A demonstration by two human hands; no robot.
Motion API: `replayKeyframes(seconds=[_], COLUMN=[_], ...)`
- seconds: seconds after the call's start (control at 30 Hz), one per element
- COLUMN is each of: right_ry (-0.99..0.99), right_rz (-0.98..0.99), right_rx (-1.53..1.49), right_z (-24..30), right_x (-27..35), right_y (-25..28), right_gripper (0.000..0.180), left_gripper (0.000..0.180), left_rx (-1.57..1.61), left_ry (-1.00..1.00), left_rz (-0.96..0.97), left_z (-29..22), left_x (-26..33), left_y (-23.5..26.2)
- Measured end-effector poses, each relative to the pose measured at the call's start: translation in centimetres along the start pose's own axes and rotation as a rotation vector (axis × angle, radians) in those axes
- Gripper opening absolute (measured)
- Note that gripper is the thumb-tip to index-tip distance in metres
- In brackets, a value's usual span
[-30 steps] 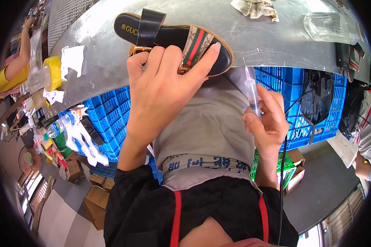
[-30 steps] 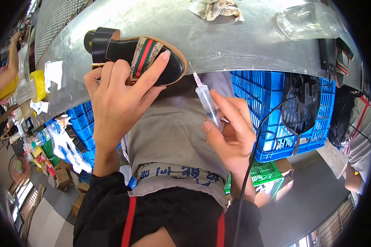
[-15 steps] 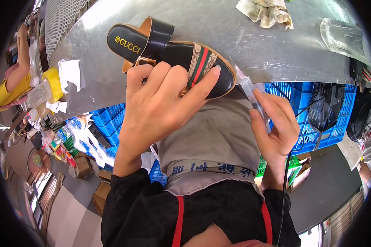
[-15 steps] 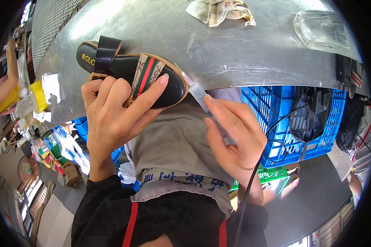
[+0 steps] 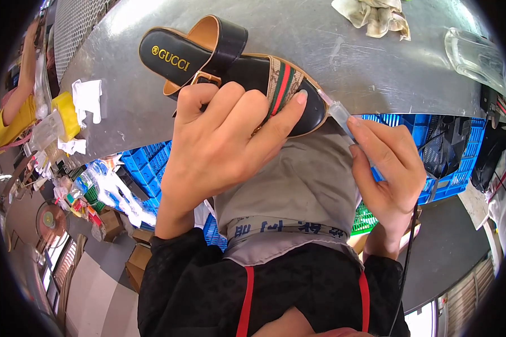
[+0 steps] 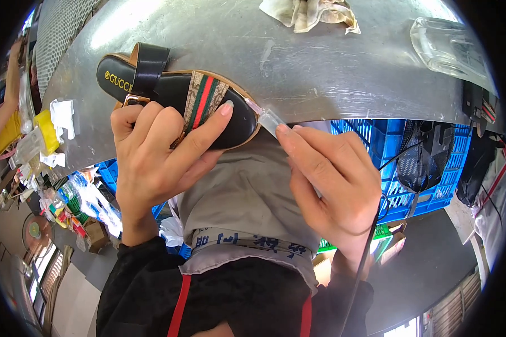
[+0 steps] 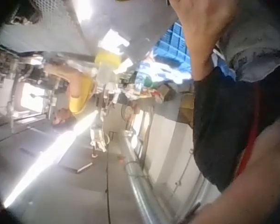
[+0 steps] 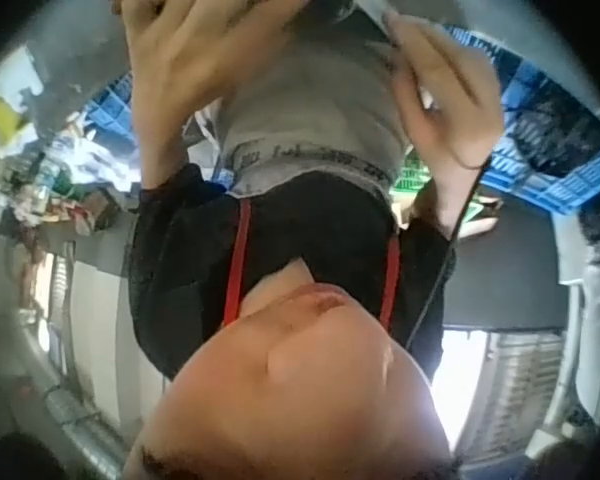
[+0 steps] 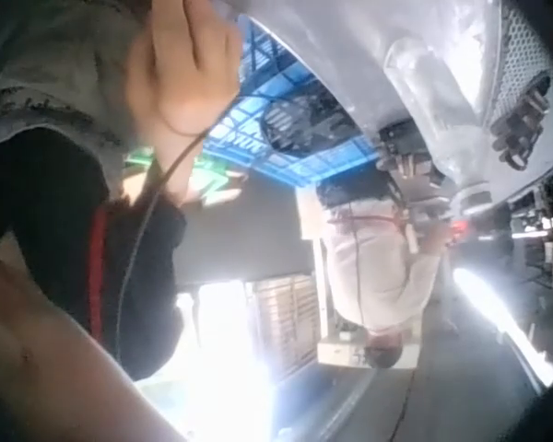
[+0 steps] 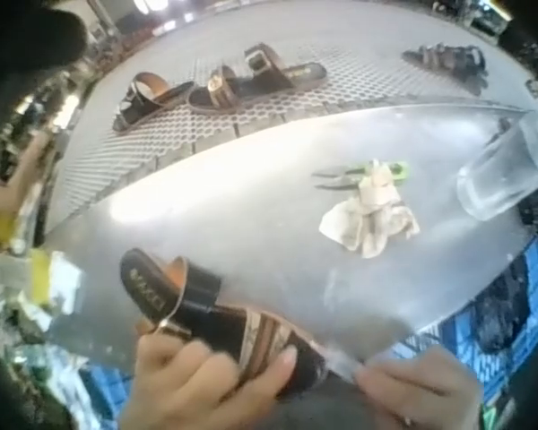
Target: Applying adhesive to sandals using a syringe and wiping them with a cloth.
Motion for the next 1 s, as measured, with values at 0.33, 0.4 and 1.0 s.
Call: replayKeyframes(seconds=[0.33, 0.4, 1.0], right_ry=[0.074, 0.075, 0.14], right_rz=[0.024, 0.018, 0.014], right_rx=[0.09, 0.108, 0.165], right_z=[0.6, 0.6, 1.2], right_x=[-0.4, -0.1, 0.1], right_y=[-0.1, -0.3, -0.6], right_gripper=[0.052, 0.052, 0.058], left_gripper=[0.069, 0.069, 0.066], left_rx=[-0.01, -0.016, -0.019], left_ry=[-0.008, -0.02, -0.013], left_rz=[-0.003, -0.001, -0.011], left_z=[-0.1, -0.1, -0.1], left_x=[0.1, 0.2, 0.0], left_y=[0.1, -0.1, -0.1])
Point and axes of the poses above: each hand's wrist, its own x-axis away from the middle knuckle, its own y-axis out of the back of the hand, z = x × y, the point moved 10 cm from there along -x, towards the middle knuckle, and after that the axes turned 1 degree about z, right-handed, at the moved point
